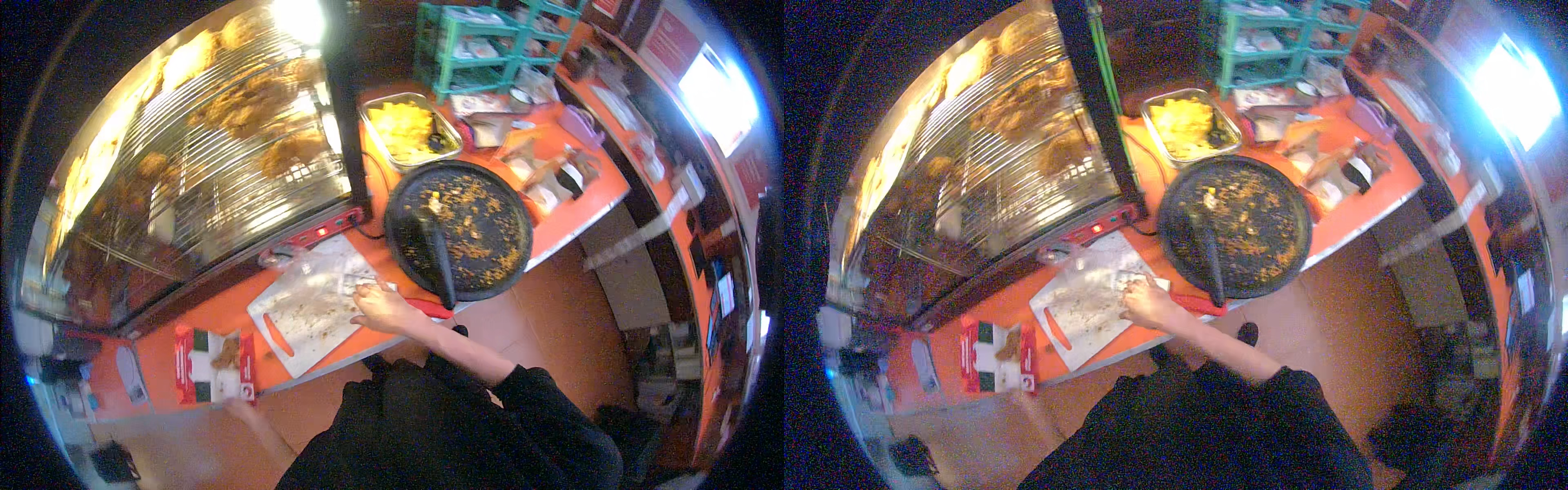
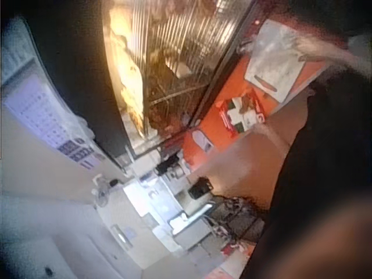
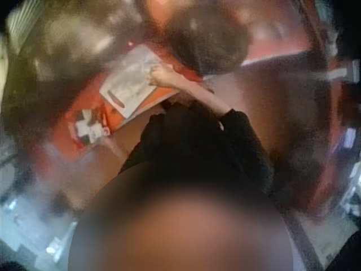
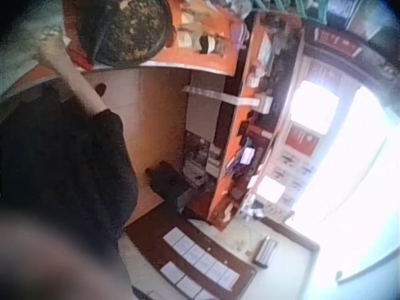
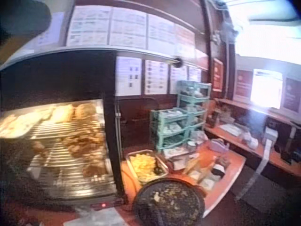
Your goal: The person processes a food order by retrieving a receipt, wrapping rice balls in paper, and packing fried chicken and rice balls into takeaway boxes. They then place the boxes into a plastic bag and organize items on the counter.
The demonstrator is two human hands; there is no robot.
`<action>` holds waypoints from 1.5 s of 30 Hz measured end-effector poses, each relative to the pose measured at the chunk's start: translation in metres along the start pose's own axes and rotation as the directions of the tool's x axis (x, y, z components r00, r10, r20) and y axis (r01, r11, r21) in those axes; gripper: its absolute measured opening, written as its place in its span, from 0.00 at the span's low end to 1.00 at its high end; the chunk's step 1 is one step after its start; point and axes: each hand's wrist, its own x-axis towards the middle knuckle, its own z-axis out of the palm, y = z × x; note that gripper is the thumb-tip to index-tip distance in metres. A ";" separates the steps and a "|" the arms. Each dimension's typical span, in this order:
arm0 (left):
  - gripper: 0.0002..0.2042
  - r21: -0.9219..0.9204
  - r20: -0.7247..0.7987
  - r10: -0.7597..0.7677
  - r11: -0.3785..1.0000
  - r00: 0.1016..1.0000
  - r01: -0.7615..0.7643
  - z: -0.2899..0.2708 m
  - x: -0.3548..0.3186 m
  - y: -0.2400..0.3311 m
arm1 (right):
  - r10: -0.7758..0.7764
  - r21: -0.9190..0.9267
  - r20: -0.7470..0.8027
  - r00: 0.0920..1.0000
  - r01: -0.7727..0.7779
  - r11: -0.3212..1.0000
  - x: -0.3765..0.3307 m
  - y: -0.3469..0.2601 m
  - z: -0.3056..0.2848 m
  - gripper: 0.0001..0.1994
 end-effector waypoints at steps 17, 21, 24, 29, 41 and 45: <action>0.24 -0.811 0.366 0.313 0.569 0.876 0.135 -0.010 -0.318 0.202 | 0.446 0.829 -0.425 0.788 0.140 0.542 -0.345 0.212 -0.032 0.23; 0.24 -0.620 0.775 0.283 0.511 0.565 0.595 0.023 -0.478 0.240 | 0.505 0.942 -0.331 0.797 0.248 0.226 -0.399 0.259 -0.031 0.30; 0.25 -0.561 0.820 0.503 0.613 0.273 0.556 0.062 -0.591 0.268 | 0.656 0.943 -0.293 0.695 0.321 0.081 -0.420 0.305 -0.024 0.32; 0.32 -0.437 0.848 0.530 0.671 0.025 0.599 0.137 -0.736 0.297 | 0.868 0.938 -0.245 0.431 0.332 0.100 -0.463 0.414 -0.020 0.26; 0.23 -0.373 0.914 0.220 0.787 0.342 0.491 0.234 -0.834 0.339 | 0.580 0.477 -0.717 0.388 -0.333 0.813 -0.375 0.710 -0.144 0.28; 0.24 -0.216 0.913 0.069 0.918 0.403 0.333 0.228 -0.834 0.349 | 0.291 0.165 -0.577 0.763 -0.240 0.957 -0.319 0.757 -0.195 0.35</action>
